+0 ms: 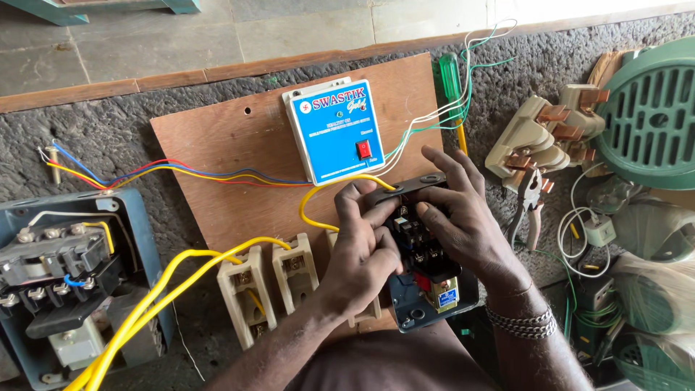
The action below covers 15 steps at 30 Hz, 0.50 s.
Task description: The person connects and adjusts wires on a Swastik Gold phase failure protection auto switch and a contactor mounted on a wooden board. They use a screwdriver to tighten terminal screws and twist wire ends together, working with yellow, red, white, and green wires.
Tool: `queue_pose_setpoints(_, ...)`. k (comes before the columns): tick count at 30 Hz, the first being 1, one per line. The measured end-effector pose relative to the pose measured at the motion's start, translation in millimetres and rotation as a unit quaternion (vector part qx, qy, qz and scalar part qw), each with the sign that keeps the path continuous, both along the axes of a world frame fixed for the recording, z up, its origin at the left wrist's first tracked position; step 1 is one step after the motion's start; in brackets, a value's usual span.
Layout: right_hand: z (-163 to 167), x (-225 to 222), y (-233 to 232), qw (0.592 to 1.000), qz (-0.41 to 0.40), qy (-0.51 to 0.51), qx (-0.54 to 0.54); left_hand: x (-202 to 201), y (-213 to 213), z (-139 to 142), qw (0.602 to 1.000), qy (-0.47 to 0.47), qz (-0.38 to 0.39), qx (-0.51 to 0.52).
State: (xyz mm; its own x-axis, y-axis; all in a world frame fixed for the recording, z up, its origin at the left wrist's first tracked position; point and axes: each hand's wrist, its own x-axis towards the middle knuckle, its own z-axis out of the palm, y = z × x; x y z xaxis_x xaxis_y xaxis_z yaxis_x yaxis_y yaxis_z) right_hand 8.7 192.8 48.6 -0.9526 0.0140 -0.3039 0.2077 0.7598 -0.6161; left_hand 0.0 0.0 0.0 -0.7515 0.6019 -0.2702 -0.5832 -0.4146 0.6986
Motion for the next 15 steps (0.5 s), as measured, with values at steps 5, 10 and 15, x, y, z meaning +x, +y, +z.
queue_pose_setpoints(5,-1,7,0,1.000,0.014,-0.007,0.001,3,-12,15,0.988,-0.103,0.011,0.116)
queue_pose_setpoints(10,3,6,-5,1.000,0.008,-0.022,-0.012,1,-16,26,0.966,-0.171,0.055,0.187)
queue_pose_setpoints(15,4,4,-7,1.000,0.007,-0.001,-0.008,-3,-22,26,0.963,-0.159,0.032,0.214)
